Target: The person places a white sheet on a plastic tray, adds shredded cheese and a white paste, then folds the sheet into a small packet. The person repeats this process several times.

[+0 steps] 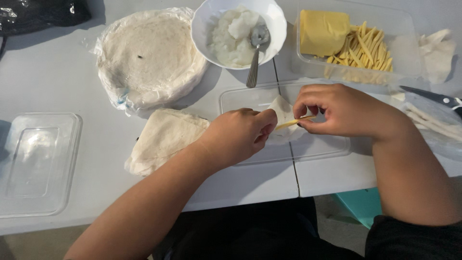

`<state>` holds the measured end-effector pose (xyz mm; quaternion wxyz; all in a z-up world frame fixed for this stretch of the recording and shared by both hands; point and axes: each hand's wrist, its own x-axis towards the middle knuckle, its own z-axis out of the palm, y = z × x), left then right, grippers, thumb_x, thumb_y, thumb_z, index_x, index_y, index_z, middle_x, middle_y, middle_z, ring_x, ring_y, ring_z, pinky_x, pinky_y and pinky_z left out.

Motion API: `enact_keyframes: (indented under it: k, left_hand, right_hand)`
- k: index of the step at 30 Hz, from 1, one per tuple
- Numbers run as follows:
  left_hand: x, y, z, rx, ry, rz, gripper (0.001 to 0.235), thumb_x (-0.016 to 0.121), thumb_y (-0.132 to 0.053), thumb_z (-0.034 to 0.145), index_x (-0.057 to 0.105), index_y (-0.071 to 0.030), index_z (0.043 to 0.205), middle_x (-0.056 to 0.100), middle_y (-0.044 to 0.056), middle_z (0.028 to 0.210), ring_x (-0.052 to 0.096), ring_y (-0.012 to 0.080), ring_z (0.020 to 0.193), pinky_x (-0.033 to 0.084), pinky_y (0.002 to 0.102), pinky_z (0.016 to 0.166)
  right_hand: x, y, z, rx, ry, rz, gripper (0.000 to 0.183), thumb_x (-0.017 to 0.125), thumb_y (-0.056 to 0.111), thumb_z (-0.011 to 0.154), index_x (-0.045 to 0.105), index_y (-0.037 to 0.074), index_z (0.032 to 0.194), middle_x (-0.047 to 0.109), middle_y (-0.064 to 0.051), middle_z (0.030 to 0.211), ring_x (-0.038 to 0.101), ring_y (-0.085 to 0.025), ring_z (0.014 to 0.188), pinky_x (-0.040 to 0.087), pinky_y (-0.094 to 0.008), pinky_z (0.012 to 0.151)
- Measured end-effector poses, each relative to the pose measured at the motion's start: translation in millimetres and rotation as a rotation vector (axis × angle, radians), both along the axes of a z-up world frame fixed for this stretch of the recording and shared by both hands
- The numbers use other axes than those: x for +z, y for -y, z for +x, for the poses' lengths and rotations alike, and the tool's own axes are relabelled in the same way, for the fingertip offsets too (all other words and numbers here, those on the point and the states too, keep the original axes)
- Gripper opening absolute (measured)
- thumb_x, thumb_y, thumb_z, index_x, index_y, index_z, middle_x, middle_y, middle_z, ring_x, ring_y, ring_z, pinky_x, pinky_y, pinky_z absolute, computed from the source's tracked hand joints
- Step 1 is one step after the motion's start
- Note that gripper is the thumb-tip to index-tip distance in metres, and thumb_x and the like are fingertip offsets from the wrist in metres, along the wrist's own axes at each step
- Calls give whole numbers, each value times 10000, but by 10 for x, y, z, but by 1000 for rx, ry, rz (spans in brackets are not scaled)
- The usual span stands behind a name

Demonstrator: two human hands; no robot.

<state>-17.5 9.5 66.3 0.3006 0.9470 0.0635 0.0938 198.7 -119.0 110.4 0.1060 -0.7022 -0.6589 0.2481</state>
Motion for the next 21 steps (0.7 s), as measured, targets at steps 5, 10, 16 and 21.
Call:
enact_keyframes:
  k: [5, 10, 16, 21]
  left_hand:
    - [-62, 31, 20, 33, 134, -69, 335, 770, -214, 792, 608, -84, 1055, 671, 98, 959, 690, 323, 812, 549, 435, 713]
    - [-175, 91, 85, 28, 231, 74, 236, 755, -211, 829, 672, -78, 1007, 678, 86, 967, 696, 304, 912, 570, 411, 795]
    - [-245, 107, 104, 65, 170, 137, 102, 702, -154, 879, 683, -75, 941, 684, 73, 916, 703, 276, 900, 575, 397, 784]
    - [-236, 112, 108, 63, 183, 154, 76, 692, -135, 884, 679, -75, 928, 683, 73, 910, 705, 269, 895, 578, 386, 768]
  right_hand:
    - [-84, -56, -73, 73, -30, 10, 182, 760, 230, 804, 724, 111, 937, 699, 25, 861, 686, -132, 775, 580, -293, 700]
    - [-123, -72, -82, 80, -43, 11, 153, 754, 219, 808, 723, 98, 896, 706, 17, 872, 702, -134, 793, 593, -292, 708]
    - [-122, -68, -75, 65, 10, -3, 170, 756, 227, 816, 736, 116, 943, 705, 15, 862, 692, -134, 783, 583, -299, 690]
    - [-114, -67, -67, 55, 3, -14, 171, 751, 211, 810, 757, 123, 956, 711, 14, 845, 684, -134, 760, 579, -303, 676]
